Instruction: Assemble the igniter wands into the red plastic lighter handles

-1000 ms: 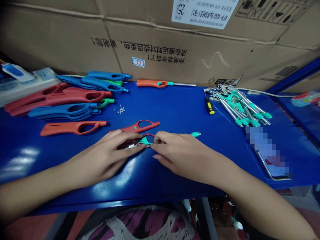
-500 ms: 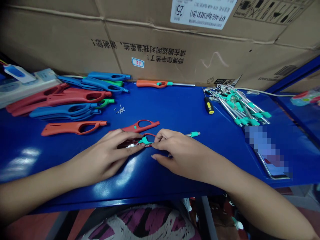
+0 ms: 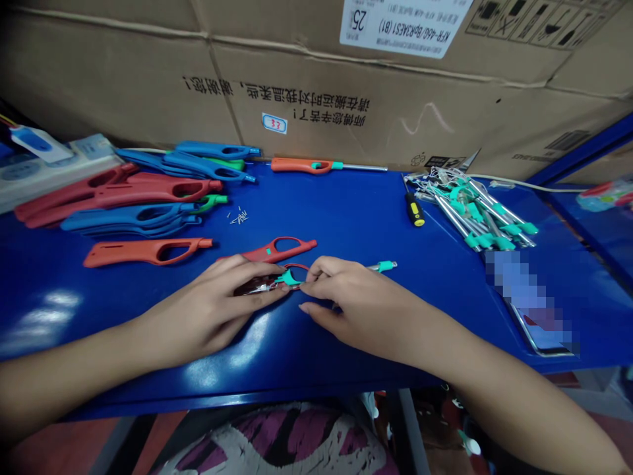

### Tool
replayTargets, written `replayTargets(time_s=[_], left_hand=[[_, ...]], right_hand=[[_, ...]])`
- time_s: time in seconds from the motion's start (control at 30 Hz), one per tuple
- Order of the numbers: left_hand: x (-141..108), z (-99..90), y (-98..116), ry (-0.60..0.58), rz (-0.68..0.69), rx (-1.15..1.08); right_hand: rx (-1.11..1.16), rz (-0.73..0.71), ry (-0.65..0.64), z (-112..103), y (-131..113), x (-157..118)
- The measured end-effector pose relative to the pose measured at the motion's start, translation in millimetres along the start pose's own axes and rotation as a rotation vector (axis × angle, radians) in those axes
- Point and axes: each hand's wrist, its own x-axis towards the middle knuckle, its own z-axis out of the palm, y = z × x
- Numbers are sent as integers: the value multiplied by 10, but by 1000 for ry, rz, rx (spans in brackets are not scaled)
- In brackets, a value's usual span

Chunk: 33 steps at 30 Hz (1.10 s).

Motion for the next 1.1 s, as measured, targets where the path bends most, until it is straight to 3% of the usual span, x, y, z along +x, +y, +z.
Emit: replayTargets(time_s=[0.67, 1.1], left_hand=[[37, 8, 48, -28, -27, 34], [50, -11, 65, -45, -27, 54]], right_hand=[[-44, -1, 0, 7, -10, -9], [-65, 75, -21, -9, -87, -38]])
